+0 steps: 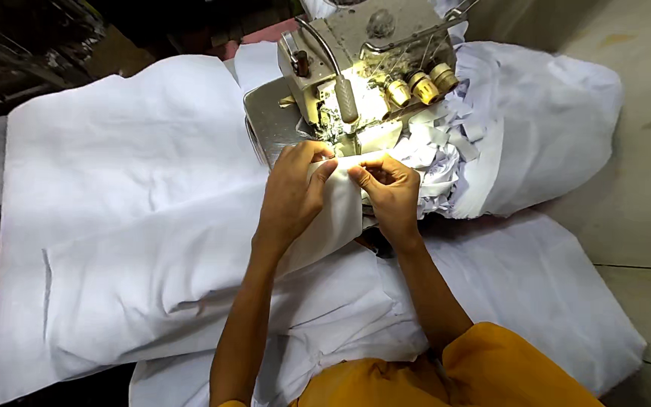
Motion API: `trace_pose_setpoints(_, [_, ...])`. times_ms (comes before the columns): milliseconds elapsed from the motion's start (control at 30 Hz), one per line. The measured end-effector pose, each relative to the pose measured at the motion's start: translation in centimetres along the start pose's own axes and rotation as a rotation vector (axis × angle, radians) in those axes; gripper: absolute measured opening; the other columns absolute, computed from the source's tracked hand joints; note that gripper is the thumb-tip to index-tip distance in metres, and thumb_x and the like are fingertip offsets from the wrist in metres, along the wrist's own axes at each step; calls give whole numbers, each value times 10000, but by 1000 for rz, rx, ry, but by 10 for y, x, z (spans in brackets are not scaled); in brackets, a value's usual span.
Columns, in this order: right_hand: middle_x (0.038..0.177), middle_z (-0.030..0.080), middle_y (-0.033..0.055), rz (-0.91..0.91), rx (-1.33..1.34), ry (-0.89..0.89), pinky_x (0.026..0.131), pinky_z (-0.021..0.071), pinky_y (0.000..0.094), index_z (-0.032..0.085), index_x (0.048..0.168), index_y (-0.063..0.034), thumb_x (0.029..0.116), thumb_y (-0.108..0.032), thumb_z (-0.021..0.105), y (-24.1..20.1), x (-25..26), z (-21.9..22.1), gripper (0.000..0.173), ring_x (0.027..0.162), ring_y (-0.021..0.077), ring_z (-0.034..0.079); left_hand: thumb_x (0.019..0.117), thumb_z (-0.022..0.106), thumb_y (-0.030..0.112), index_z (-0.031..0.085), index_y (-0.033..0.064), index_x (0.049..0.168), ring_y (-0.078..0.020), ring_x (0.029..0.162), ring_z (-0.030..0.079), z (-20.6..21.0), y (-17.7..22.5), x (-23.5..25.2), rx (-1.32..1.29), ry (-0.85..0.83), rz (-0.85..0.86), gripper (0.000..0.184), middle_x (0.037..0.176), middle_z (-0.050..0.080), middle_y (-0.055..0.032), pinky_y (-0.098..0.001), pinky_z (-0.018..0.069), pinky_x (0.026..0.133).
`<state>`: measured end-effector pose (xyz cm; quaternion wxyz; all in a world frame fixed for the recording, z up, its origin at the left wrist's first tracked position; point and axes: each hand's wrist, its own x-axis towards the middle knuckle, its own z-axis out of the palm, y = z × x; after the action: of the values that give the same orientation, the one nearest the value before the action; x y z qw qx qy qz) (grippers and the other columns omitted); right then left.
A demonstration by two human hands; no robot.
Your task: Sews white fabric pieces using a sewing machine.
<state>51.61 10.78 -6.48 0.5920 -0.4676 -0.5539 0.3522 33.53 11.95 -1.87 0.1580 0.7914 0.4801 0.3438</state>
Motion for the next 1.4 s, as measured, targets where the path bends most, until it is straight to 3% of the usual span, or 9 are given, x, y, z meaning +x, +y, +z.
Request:
trace_pose_setpoints(67, [968,678,28,-12,-47,40,595,551,219,739,990,-80,914,-128,779,6,0,3,99,709,82,627,1024,600,194,689,70,1052,-193,963,648,9,1,1,18,42,-28,155,1006,680,-62,-380,531,843])
trace_pose_setpoints(133, [1016,684,47,-18,-77,56,650,589,249,740,1015,-72,924,-135,768,12,0,7,114,780,104,665,1004,641,199,692,76,1034,-172,937,661,15,2,-2,26,82,-80,136,992,688,-54,-364,543,829])
trace_pose_setpoints(200, [1002,690,43,13,-85,48,677,599,266,709,1067,-79,954,-158,732,15,-2,12,140,807,111,682,988,665,202,673,86,1099,-181,918,660,19,2,-5,36,101,-142,161,987,688,-54,-379,546,810])
trace_pose_setpoints(233, [963,694,33,28,-80,44,663,591,263,681,1085,-85,969,-167,710,15,-3,15,145,791,105,682,981,671,203,639,105,1145,-180,863,648,20,3,-6,45,101,-182,194,946,669,-43,-378,543,750])
trace_pose_setpoints(367, [820,623,11,112,-13,62,540,498,235,590,1133,-119,992,-196,619,15,-6,26,164,649,91,599,960,647,172,553,130,1260,-193,731,602,21,9,-6,78,107,-263,317,849,603,-28,-382,500,600])
trace_pose_setpoints(467, [752,574,8,128,26,100,497,435,226,571,1164,-122,954,-150,580,15,-5,33,212,597,89,543,952,631,155,536,119,1286,-214,719,589,24,12,-3,108,116,-295,349,837,585,-40,-397,488,590])
trace_pose_setpoints(700, [722,535,3,101,43,163,461,404,209,570,1139,-108,954,-92,535,14,-2,44,190,545,76,495,953,605,140,520,112,1281,-208,724,583,27,10,3,119,149,-329,340,839,579,-35,-380,478,584])
trace_pose_setpoints(1067, [616,434,-16,176,26,208,394,306,216,579,1101,-133,992,-177,576,13,4,52,118,443,78,365,954,614,139,479,103,1317,-224,735,585,23,3,9,122,168,-321,388,849,584,-40,-388,476,584])
trace_pose_setpoints(1400, [592,408,-14,196,13,219,380,289,221,576,1086,-142,1020,-239,591,13,3,52,118,422,83,333,938,604,135,491,89,1310,-260,754,577,27,3,10,181,193,-317,391,872,572,-73,-419,476,607])
